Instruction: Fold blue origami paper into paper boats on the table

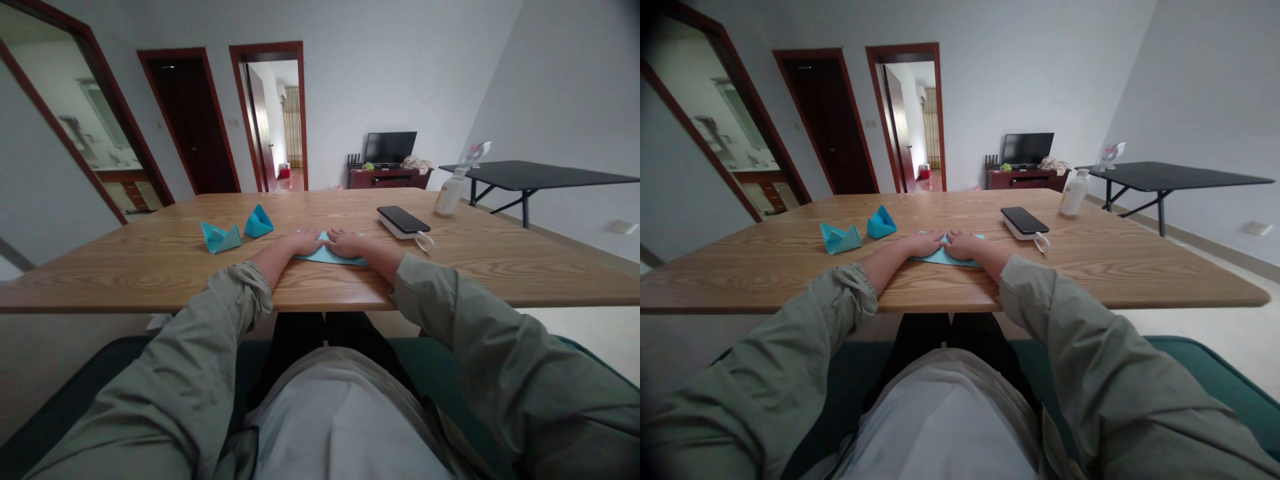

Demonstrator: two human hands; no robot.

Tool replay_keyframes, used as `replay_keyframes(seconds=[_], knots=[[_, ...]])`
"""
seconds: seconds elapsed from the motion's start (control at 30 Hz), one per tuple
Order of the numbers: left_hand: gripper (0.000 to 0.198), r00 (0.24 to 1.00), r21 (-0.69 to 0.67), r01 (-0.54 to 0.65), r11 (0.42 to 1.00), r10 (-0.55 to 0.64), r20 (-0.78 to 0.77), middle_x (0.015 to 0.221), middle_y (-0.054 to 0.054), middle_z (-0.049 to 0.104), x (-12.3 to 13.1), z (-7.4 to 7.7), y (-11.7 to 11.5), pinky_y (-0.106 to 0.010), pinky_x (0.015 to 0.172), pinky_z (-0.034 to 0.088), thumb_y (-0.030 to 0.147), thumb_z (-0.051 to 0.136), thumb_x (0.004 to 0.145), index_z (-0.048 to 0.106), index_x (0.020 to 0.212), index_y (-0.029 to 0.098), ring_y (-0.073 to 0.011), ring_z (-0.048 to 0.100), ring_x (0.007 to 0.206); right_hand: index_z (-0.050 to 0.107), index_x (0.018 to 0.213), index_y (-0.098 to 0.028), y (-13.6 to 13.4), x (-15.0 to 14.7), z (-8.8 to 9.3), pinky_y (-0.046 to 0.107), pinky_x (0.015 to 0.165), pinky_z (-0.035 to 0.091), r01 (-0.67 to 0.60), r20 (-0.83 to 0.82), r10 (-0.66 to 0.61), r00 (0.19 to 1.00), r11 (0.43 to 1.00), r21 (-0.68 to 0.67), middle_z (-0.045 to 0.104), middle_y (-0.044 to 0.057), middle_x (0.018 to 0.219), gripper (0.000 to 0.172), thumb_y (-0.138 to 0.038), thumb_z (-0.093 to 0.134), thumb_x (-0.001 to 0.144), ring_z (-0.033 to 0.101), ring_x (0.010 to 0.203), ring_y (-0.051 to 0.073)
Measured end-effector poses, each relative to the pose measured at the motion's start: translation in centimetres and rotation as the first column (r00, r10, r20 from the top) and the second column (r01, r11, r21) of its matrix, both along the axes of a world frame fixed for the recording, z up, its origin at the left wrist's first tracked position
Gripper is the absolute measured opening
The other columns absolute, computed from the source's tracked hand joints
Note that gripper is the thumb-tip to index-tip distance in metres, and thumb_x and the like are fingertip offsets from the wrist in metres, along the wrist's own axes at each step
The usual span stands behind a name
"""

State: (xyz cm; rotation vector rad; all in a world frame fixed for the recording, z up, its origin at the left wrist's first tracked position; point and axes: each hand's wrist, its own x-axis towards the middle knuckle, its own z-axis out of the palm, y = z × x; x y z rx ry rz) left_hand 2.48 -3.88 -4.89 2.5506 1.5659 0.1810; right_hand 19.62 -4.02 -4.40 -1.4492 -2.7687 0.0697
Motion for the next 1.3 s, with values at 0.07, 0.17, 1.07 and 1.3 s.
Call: replay_keyframes(seconds=[0.07, 0.17, 1.07, 1.3], knots=[[0.073, 0.992, -0.047, -0.110, 0.993, 0.107, -0.070, 0.160, -0.016, 0.024, -0.5, 0.1, 0.2, -0.054, 0.117, 0.021, 0.058, 0.031, 0.093, 0.031, 0.152, 0.015, -0.0348, 0.021, 0.149, 0.025, 0.155, -0.010, 0.2, 0.4, 0.2, 0.051, 0.119, 0.021, 0.108, 0.003, -0.108, 0.994, 0.992, -0.068, 0.021, 0.017, 0.161, 0.074, -0.055, 0.028, 0.098, 0.021, 0.148, 0.032], [0.083, 0.977, -0.086, -0.169, 0.982, 0.156, -0.144, 0.163, -0.014, 0.013, -0.8, 0.4, 0.2, -0.056, 0.119, 0.017, 0.067, 0.022, 0.091, 0.020, 0.157, 0.016, -0.0363, 0.013, 0.150, 0.022, 0.156, -0.009, 0.2, 0.9, 0.9, 0.046, 0.120, 0.019, 0.171, 0.038, -0.168, 0.985, 0.978, -0.117, 0.018, 0.016, 0.162, 0.082, -0.063, 0.028, 0.095, 0.019, 0.149, 0.033], [0.080, 0.991, -0.107, -0.090, 0.990, 0.078, -0.108, 0.163, -0.006, 0.022, -1.4, 1.4, -0.7, -0.058, 0.116, 0.019, 0.081, 0.026, 0.082, 0.029, 0.152, 0.041, -0.0396, 0.020, 0.148, 0.073, 0.093, -0.012, 1.3, 4.7, 4.2, 0.032, 0.056, 0.046, 0.300, -0.113, -0.337, 0.935, 0.918, -0.258, 0.064, 0.011, 0.067, 0.075, -0.081, 0.058, 0.070, 0.060, 0.060, 0.021], [0.080, 0.992, -0.091, -0.053, 0.994, 0.042, -0.121, 0.161, -0.006, 0.027, -1.7, 1.0, 0.0, -0.055, 0.116, 0.023, 0.080, 0.022, 0.083, 0.029, 0.152, 0.040, -0.0379, 0.027, 0.146, 0.069, 0.078, -0.015, 0.5, 4.5, 4.3, 0.029, 0.058, 0.047, 0.200, -0.330, -0.345, 0.879, 0.894, -0.400, 0.065, 0.009, 0.069, 0.066, -0.079, 0.051, 0.077, 0.059, 0.061, 0.018]])
